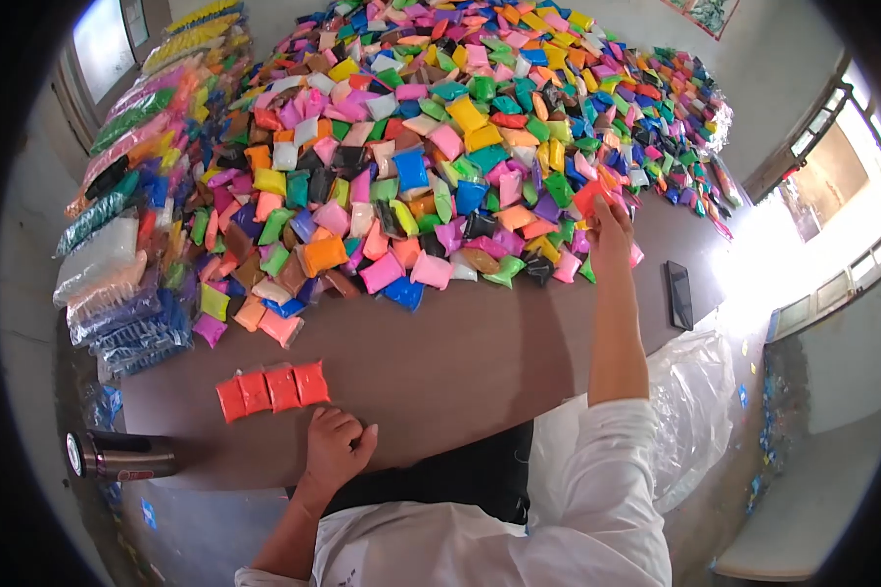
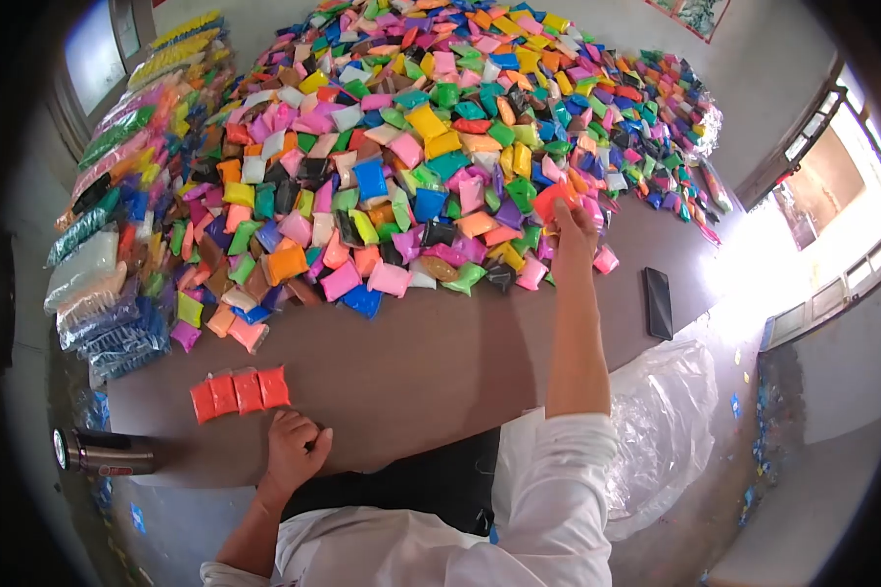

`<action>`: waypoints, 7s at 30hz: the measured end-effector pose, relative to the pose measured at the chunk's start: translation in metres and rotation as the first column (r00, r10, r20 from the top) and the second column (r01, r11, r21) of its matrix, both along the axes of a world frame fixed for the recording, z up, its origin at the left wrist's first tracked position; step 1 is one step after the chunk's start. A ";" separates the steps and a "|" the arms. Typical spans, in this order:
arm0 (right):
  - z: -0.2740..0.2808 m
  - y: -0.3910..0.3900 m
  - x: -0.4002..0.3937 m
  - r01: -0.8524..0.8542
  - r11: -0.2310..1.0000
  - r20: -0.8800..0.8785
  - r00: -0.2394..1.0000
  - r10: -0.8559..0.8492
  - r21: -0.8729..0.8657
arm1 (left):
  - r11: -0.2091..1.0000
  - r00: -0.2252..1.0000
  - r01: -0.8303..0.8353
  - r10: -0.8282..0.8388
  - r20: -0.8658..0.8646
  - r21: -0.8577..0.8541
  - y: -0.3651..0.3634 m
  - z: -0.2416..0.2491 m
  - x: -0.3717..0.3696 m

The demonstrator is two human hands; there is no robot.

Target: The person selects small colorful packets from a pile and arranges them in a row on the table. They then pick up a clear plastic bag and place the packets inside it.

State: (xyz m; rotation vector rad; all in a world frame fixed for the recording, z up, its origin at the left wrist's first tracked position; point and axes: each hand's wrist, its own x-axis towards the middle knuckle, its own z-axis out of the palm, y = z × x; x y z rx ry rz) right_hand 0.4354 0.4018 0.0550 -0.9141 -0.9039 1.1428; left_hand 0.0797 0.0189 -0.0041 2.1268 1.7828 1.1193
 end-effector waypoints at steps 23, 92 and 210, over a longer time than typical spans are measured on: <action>-0.041 -0.288 -0.186 -0.693 0.586 0.310 0.497 0.811 -0.421 | 0.991 0.924 0.029 0.023 0.382 -0.129 -0.009 -0.001 -0.013; 0.071 0.006 -0.127 -0.489 0.863 0.249 0.858 0.449 0.129 | 0.986 0.995 -0.097 0.095 -0.028 -0.137 -0.001 0.005 0.009; 0.021 -0.077 -0.195 -0.576 0.758 0.415 0.636 0.651 -0.307 | 0.995 0.952 -0.040 0.067 0.299 -0.097 -0.006 0.004 0.000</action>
